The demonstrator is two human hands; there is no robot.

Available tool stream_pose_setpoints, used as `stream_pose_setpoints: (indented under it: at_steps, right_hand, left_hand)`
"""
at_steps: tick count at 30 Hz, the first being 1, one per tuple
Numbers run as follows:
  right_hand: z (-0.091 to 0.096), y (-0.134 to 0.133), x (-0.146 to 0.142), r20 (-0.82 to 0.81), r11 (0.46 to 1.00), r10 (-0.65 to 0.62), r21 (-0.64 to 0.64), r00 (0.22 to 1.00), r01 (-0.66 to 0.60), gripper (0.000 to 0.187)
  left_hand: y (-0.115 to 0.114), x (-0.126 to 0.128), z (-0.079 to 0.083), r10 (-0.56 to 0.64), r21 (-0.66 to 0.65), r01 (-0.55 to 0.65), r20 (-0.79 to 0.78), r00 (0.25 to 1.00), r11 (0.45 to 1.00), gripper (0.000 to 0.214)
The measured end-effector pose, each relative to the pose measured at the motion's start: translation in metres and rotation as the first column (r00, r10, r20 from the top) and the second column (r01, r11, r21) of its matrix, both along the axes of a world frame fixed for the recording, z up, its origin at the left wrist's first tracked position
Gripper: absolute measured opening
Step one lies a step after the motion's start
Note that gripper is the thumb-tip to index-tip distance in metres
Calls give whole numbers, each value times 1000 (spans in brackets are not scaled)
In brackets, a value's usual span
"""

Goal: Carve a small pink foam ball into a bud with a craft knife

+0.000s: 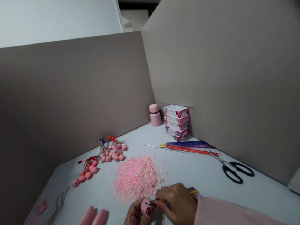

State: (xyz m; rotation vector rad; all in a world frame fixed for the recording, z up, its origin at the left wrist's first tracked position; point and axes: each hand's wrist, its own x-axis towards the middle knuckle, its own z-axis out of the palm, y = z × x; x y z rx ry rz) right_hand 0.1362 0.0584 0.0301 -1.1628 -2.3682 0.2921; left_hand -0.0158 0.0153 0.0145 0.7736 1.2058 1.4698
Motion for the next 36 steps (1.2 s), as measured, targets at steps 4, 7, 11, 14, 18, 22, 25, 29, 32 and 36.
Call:
stream_pose_setpoints:
  at_steps: [4,7,11,14,18,22,25,29,32,36]
  right_hand:
    - [1,9,5,19,991,-132,-15,991,132,28]
    - [1,9,6,-16,992,-124,-3,992,124,29]
    - [0,2,2,-85,1000,-22,-5,996,21,29]
    - [0,-3,0,-113,998,65,5,992,-65,24]
    - [0,-6,-3,-93,995,102,16,990,-101,24]
    - [-1,-7,-4,-69,996,90,9,994,-89,25]
    - [0,-5,-3,-48,999,41,-2,998,-41,23]
    - [2,4,2,-42,998,-58,-26,997,57,27]
    - [3,6,4,-98,997,-70,-25,993,68,30]
    - [2,-1,1,-141,998,59,-13,988,-61,25]
  left_hand:
    - [-1,2,-3,-27,-8,27,89,996,1000,38]
    - [0,2,-3,-7,-3,8,149,989,1000,37]
    - [3,0,-7,2,15,-5,152,988,1000,38]
    - [4,-1,-10,-14,-1,14,180,984,1000,39]
    - [4,-1,-10,0,-57,10,159,987,998,40]
    - [4,-2,-7,-16,-55,22,107,994,998,36]
    - [2,-1,-7,-16,-48,22,118,993,999,37]
    - [-3,5,-8,-54,-19,56,114,992,998,38]
    - [-2,6,-6,-18,-31,21,112,994,999,37]
    - [2,3,-6,29,-1,-29,127,992,1000,36]
